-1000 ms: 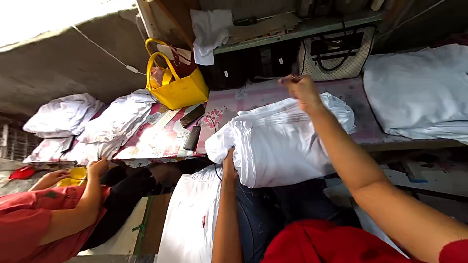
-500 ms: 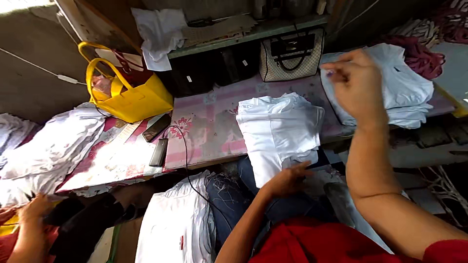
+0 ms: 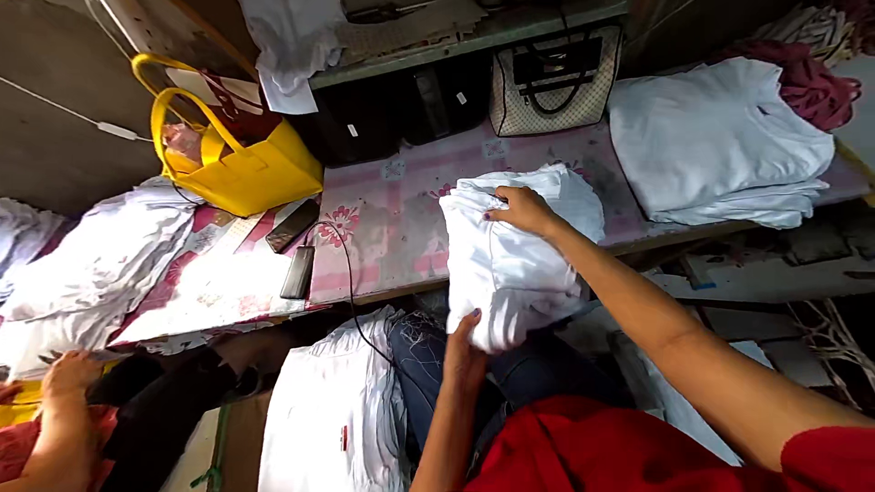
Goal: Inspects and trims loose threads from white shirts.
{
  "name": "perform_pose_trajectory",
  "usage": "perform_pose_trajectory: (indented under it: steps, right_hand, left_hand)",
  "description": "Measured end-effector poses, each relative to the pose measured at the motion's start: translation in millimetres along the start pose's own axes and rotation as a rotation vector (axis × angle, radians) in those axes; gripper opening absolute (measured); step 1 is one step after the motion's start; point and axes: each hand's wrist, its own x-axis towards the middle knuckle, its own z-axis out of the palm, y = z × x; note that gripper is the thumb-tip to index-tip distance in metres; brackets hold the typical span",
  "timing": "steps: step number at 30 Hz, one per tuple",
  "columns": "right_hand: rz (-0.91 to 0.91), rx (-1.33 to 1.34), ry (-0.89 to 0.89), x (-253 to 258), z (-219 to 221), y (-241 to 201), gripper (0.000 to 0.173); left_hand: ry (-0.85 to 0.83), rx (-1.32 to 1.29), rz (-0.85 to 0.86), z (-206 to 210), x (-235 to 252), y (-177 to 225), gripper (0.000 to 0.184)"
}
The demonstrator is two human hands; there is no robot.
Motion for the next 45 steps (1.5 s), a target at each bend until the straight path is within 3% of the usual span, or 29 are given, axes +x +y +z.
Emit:
perform_pose_trajectory:
  steps: [3,6,8,10,13,16,19,21,24,27,30,33,35,37,40,45]
  right_hand:
    - [-0.083,0.048,0.308,-42.7,-16.4,-15.9,0.042]
    - [-0.045,-0.001,0.512,-55.1,-30.7,-54.8,0.046]
    - [0.083,-0.051,0.539,-39.8,-29.0,-71.5,0.048]
    - [0.221,-0.076,0.457,-16.7,-7.9,-67.3,0.049]
    - [0.342,-0.128,0.318,5.7,47.4,-27.6,0.049]
    - [0.311,-0.180,0.197,-0.1,31.9,-24.7,0.052]
    - [0.226,-0.206,0.276,-16.7,-3.7,-54.3,0.048]
    - [0.141,-0.222,0.422,-17.8,-6.2,-77.1,0.036]
    - [0.086,-0.263,0.511,0.8,39.4,-78.0,0.030]
    - [0.034,-0.285,0.610,17.8,98.4,-25.2,0.026]
    - [-0.093,0.021,0.571,6.5,88.2,-1.5,0.025]
    - [-0.241,0.332,0.368,-42.7,47.5,4.6,0.020]
    - [-0.305,0.313,0.218,-77.6,30.4,12.1,0.023]
    - [-0.302,0.150,0.139,-94.8,30.5,19.1,0.029]
    - [-0.305,0.045,0.200,-100.4,34.7,19.4,0.010]
    - [-0.369,0.072,0.255,-107.3,6.1,-33.2,0.003]
  left_hand:
    - [-0.032,0.146,0.283,-8.6,-10.6,71.8,0.032]
    - [-0.060,0.428,0.378,-14.8,9.4,144.8,0.032]
    - [-0.027,0.613,0.358,-18.3,47.6,179.9,0.030]
    - [0.065,0.776,0.348,-26.8,100.7,194.6,0.033]
    - [0.255,0.987,0.371,-51.3,168.7,171.8,0.055]
    - [0.374,1.280,0.578,-24.9,146.1,147.4,0.062]
    - [0.222,1.479,0.923,15.3,101.3,126.4,0.056]
    - [0.010,1.514,0.993,35.4,105.4,104.7,0.051]
    - [-0.140,1.708,1.018,23.4,158.8,54.7,0.051]
    - [-0.219,1.801,0.997,9.1,177.8,44.8,0.054]
    - [-0.301,1.753,0.921,6.3,161.8,61.5,0.054]
    - [-0.293,1.405,0.918,5.4,126.0,80.9,0.048]
    - [-0.325,1.197,0.976,1.3,102.4,79.1,0.042]
    - [-0.423,1.286,0.938,-2.0,89.1,67.9,0.038]
    - [-0.367,1.418,0.999,-2.7,86.0,43.4,0.014]
    - [-0.252,1.328,1.088,10.1,74.8,50.7,0.029]
